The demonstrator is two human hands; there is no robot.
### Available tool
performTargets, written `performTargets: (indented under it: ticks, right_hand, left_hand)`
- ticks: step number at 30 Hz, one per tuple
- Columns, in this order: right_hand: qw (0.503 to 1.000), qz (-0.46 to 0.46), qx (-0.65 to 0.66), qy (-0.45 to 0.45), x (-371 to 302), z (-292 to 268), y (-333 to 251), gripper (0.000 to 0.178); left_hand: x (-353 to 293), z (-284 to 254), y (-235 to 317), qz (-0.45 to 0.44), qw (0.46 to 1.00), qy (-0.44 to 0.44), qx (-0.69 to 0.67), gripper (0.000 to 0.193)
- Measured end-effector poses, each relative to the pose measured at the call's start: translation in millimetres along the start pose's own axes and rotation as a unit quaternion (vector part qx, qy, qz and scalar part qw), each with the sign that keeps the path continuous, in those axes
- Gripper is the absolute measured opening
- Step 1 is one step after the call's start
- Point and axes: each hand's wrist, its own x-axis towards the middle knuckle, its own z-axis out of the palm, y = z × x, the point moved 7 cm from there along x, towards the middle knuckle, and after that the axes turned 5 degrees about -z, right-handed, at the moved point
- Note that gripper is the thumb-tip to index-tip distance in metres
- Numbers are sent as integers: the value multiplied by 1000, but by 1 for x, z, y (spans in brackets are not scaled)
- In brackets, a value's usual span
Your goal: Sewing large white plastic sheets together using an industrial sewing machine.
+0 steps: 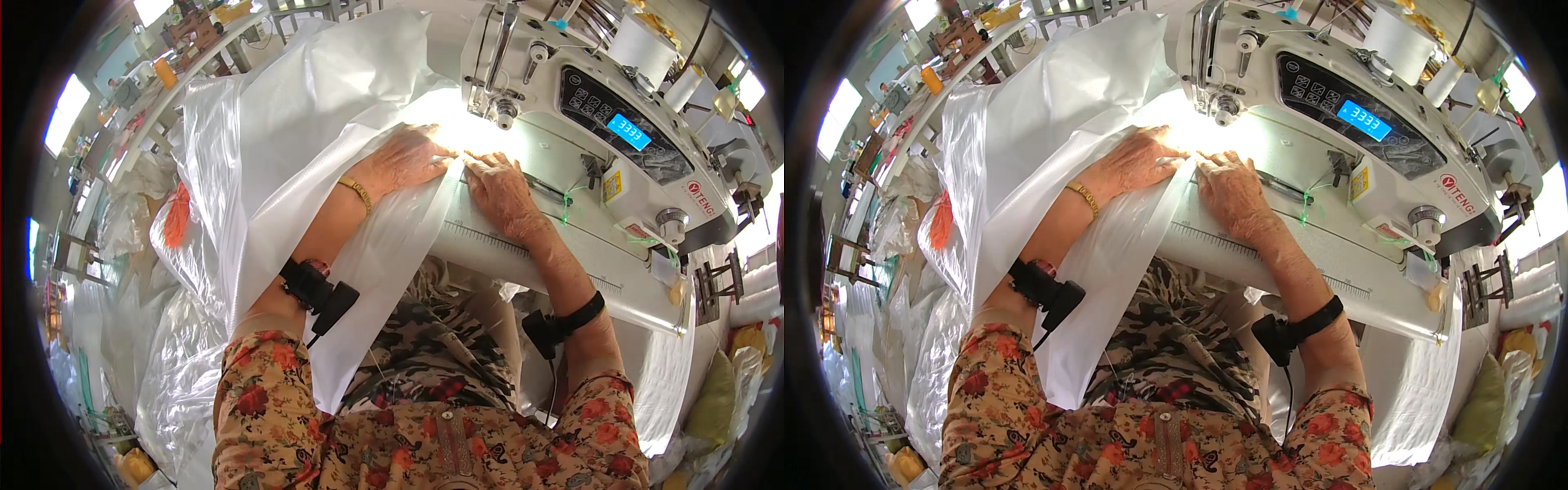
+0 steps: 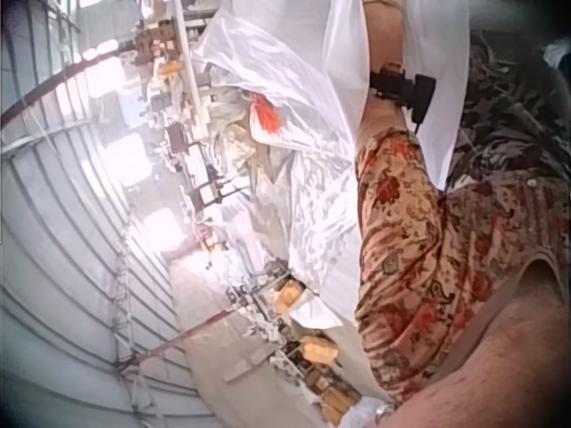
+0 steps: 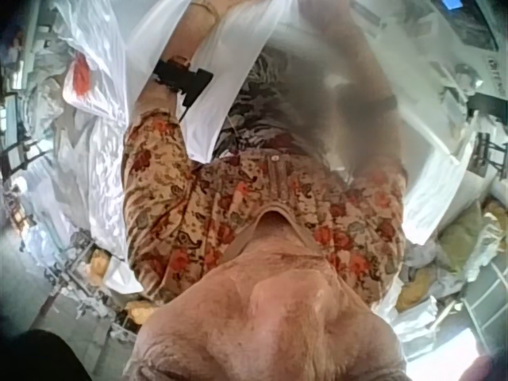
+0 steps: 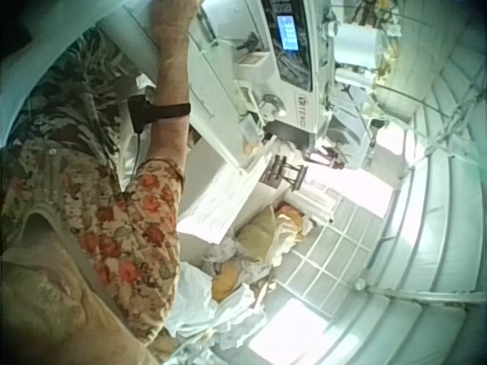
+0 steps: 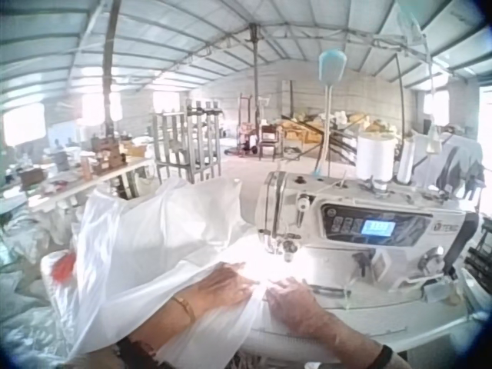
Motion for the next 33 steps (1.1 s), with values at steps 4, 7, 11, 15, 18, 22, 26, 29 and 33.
performTargets:
  ticks: [4, 7, 11, 15, 18, 22, 26, 29, 33]
  right_hand:
    - [1000, -3, 12, 22, -2, -5, -2, 37]
    - [999, -8, 24, 24, -3, -6, -4, 37]
    - [999, -16, 24, 23, -4, -6, -4, 37]
    - [1000, -9, 14, 20, -4, -2, -1, 38]
    - [999, -13, 15, 32, -4, -2, -1, 39]
    - [999, -19, 14, 31, -4, -3, -2, 39]
    - [999, -26, 25, 22, -4, -4, -3, 39]
    - [999, -25, 23, 15, -5, -4, -2, 40]
    - [999, -33, 21, 10, -7, -2, -1, 42]
  left_hand:
    - [-1, -1, 2, -1, 1000, 9, 17, 29]
    - [0, -3, 3, -12, 1000, -2, 10, 29]
    - [0, -6, 5, -24, 1000, -14, 10, 28]
    - [1, -2, 1, -29, 999, -16, -1, 29]
    - [1, 3, -4, -26, 999, 3, -18, 29]
    - [2, -2, 2, -26, 999, 33, -10, 30]
    - [-14, -38, 33, -61, 997, 34, -22, 32]
    - [-48, -101, 66, -36, 986, 149, -69, 38]
    - [-107, -164, 49, -8, 998, 64, -28, 39]
